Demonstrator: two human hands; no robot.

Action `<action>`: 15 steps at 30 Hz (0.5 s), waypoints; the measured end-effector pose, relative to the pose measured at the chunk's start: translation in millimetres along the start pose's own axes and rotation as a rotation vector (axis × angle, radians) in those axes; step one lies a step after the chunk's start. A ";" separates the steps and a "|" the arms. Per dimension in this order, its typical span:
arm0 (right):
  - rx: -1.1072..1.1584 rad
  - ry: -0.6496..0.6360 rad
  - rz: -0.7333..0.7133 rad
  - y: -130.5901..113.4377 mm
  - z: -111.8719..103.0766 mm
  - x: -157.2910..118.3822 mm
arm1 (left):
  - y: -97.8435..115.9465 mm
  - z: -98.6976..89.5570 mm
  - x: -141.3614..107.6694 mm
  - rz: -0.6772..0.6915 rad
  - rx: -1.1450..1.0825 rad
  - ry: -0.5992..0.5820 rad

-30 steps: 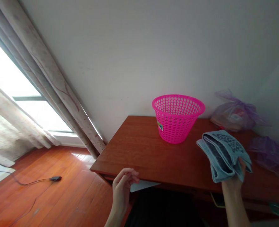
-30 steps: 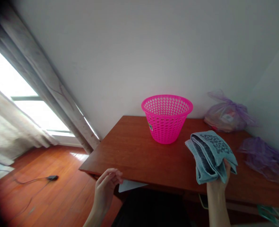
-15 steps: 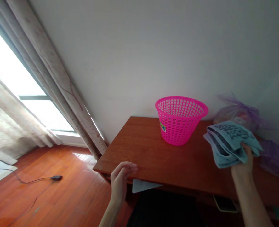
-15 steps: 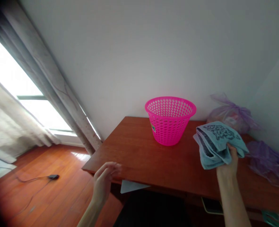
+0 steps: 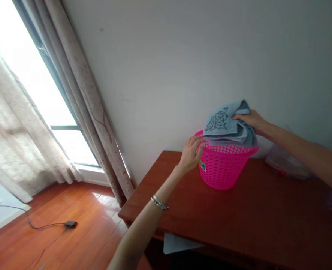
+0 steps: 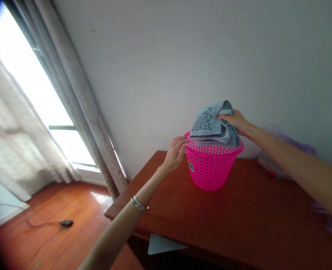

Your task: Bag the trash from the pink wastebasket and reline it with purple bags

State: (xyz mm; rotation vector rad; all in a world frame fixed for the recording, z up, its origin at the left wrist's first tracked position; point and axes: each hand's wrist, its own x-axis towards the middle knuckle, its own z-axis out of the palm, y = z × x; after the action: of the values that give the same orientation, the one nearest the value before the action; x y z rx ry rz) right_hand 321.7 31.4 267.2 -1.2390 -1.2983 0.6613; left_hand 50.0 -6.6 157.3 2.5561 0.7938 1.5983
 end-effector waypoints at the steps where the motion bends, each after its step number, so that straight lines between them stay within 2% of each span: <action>1: 0.032 -0.044 0.055 9.9 9.3 1.0 | -4.3 6.5 2.0 -0.012 -0.022 0.014; 4: 0.140 -0.166 0.194 38.5 24.4 3.6 | -17.6 18.1 9.8 -0.078 -0.080 0.026; 7: 0.216 -0.269 0.309 56.6 28.2 3.5 | -28.4 28.3 17.0 -0.102 -0.114 0.024; 12: 0.259 -0.350 0.306 63.6 20.6 1.7 | -41.7 51.9 16.0 -0.028 0.010 -0.021; 15: 0.115 -0.392 0.237 60.7 10.5 7.4 | -45.0 61.1 12.7 0.021 0.105 0.021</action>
State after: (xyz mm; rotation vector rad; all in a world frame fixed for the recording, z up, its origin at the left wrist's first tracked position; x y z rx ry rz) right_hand 329.4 58.2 211.8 -1.2167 -1.4165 1.1787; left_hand 87.9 52.7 126.2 2.6305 0.8788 1.6349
